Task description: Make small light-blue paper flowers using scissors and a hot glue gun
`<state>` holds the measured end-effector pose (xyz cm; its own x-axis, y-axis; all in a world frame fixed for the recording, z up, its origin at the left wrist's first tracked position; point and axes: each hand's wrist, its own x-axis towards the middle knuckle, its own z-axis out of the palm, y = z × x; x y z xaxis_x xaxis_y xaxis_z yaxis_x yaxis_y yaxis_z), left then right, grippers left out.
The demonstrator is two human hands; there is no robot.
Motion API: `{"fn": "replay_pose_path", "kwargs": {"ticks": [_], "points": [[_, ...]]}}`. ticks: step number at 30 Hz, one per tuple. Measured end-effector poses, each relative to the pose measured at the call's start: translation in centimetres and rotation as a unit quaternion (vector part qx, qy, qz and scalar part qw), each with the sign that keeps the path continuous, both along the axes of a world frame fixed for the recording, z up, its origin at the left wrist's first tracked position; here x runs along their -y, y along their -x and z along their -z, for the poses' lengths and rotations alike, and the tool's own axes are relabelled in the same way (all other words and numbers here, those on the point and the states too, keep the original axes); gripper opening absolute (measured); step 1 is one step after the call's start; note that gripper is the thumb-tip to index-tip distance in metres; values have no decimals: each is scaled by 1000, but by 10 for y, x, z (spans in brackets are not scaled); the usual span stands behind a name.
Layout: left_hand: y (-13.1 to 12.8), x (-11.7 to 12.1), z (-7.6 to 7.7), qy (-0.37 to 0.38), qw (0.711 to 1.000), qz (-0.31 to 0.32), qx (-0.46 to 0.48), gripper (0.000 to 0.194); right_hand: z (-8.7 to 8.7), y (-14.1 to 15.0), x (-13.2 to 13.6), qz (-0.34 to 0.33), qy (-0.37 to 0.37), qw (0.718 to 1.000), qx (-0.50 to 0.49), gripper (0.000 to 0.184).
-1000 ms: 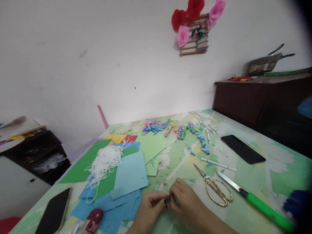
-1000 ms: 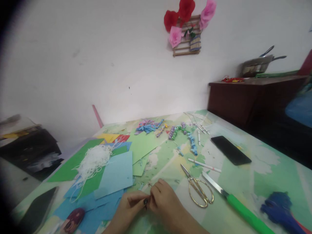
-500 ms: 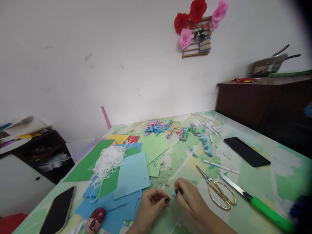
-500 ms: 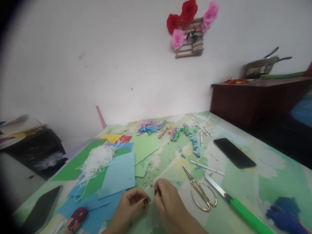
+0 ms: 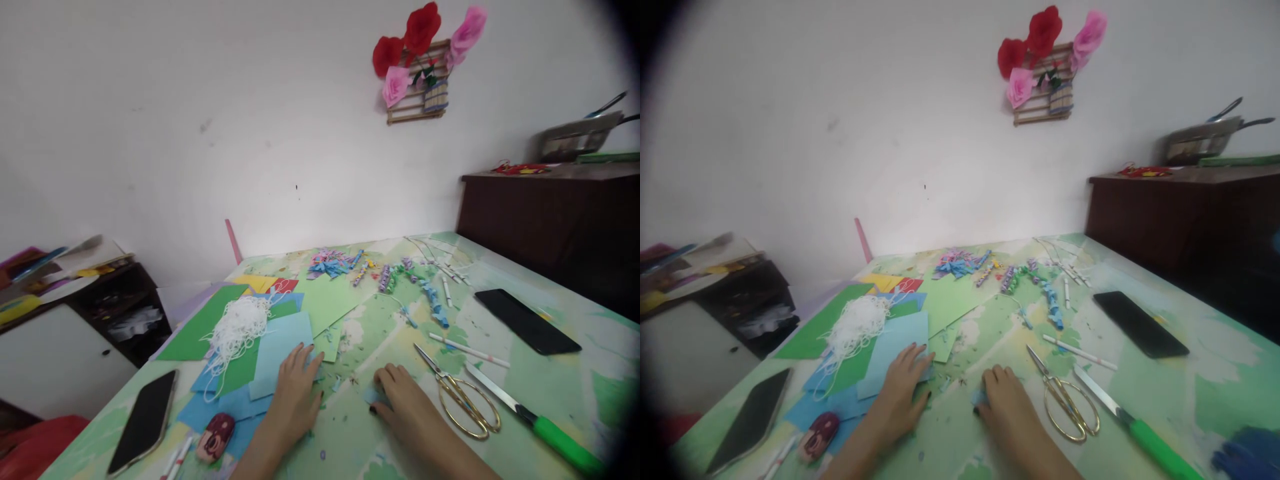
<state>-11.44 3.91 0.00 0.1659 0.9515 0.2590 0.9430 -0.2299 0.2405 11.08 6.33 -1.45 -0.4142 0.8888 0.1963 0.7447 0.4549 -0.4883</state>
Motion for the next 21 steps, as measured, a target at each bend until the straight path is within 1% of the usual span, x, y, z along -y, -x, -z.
{"fn": "replay_pose_path", "kwargs": {"ticks": [1, 3, 6, 9, 12, 14, 17, 19, 21], "points": [[6, -1, -1, 12, 999, -25, -29, 58, 2, 0, 0, -4, 20, 1000, -13, 12], [16, -2, -4, 40, 995, -59, -63, 60, 6, 1, 0, -13, 45, 998, -39, 10], [21, -4, -7, 67, 991, -78, -81, 54, 9, 1, 0, -36, 44, 997, -50, 10], [25, -9, -8, 56, 989, -105, -84, 45, 7, 2, 0, -48, 35, 996, -63, 11], [35, -13, -7, 37, 985, -157, -65, 36, 2, 1, -1, -56, 22, 995, -85, 11], [46, -14, -8, -9, 979, -201, -38, 34, -1, 0, -2, -54, 13, 994, -92, 11], [63, -10, -12, -123, 962, -243, 6, 32, -2, -1, -6, -33, -1, 994, -104, 13], [70, -5, -17, -185, 951, -247, 24, 32, 0, -2, -9, -18, -5, 994, -107, 19], [71, -2, -24, -229, 945, -233, 27, 33, 2, -3, -11, -1, -10, 995, -99, 25]]}}
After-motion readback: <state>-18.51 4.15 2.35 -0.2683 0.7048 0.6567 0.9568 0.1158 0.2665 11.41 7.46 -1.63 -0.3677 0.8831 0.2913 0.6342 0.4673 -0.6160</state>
